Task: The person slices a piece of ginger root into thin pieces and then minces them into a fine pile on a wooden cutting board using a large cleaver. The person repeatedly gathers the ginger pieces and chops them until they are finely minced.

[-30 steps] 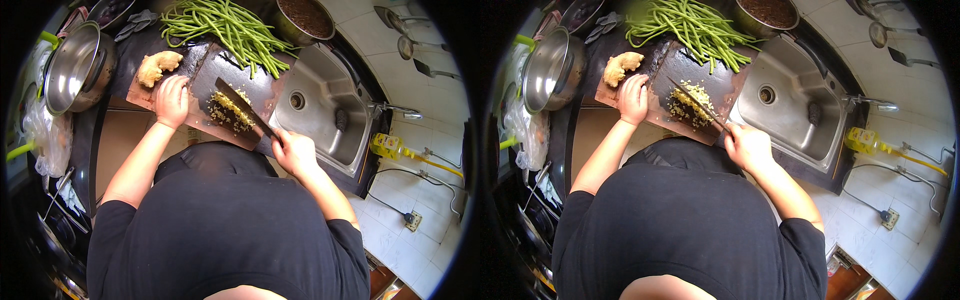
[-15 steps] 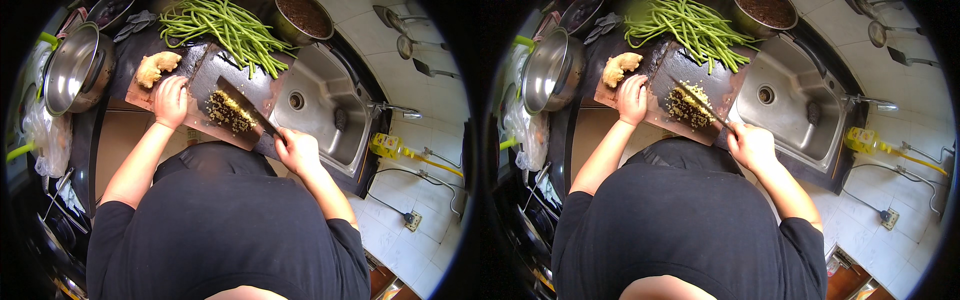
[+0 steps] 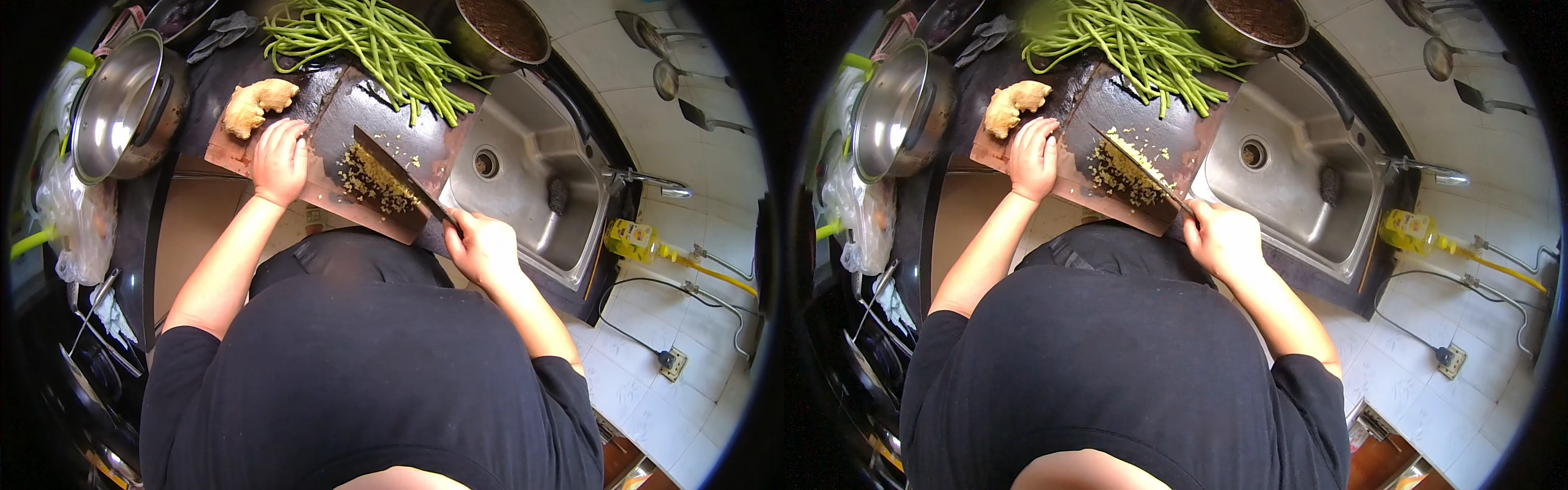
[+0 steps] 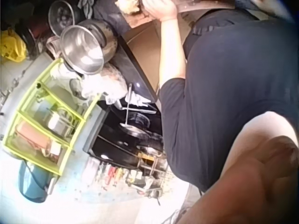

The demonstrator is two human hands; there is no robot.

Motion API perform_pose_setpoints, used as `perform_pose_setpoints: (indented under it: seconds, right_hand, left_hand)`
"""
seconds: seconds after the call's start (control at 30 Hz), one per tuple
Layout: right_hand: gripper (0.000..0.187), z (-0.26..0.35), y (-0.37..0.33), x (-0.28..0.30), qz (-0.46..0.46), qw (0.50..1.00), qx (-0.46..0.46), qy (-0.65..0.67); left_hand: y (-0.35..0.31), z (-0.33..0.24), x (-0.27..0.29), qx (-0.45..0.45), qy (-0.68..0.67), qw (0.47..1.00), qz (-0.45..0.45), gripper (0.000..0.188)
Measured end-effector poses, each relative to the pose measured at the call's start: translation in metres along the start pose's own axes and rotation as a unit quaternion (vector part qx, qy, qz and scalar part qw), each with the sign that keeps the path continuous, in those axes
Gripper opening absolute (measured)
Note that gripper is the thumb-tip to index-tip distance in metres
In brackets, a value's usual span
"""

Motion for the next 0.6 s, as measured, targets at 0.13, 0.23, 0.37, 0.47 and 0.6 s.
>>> perform_pose_setpoints:
  seconds: [0.13, 0.23, 0.37, 0.47, 0.6]
  right_hand:
    - [0.022, 0.001, -0.002, -0.006, -0.007, 1.000, 0.014, 0.010]
    - [0.023, 0.001, 0.000, -0.006, 0.012, 1.000, 0.014, 0.000]
    - [0.022, 0.006, -0.003, -0.008, -0.001, 0.999, 0.041, -0.001]
    - [0.022, 0.002, 0.003, -0.013, 0.022, 0.999, 0.034, 0.005]
    - [0.023, 0.002, -0.003, -0.008, 0.013, 1.000, 0.023, -0.001]
  left_hand:
    - [0.001, -0.003, 0.001, -0.002, 0.004, 1.000, -0.005, 0.021]
    - [0.002, -0.005, 0.000, 0.001, -0.001, 1.000, -0.003, 0.021]
    - [0.001, -0.002, -0.002, 0.002, 0.001, 1.000, 0.004, 0.021]
    - [0.000, -0.001, 0.000, 0.000, 0.007, 1.000, -0.002, 0.021]
    - [0.001, -0.004, 0.000, 0.000, 0.000, 1.000, -0.003, 0.021]
Point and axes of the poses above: each hand's wrist, its own y-axis towards the middle knuckle, its own x-axis out of the back of the hand, z = x × y, the point moved 6 cm from there along y, towards the middle knuckle, and after that the axes turned 15 degrees about x, right-handed, at the moved point
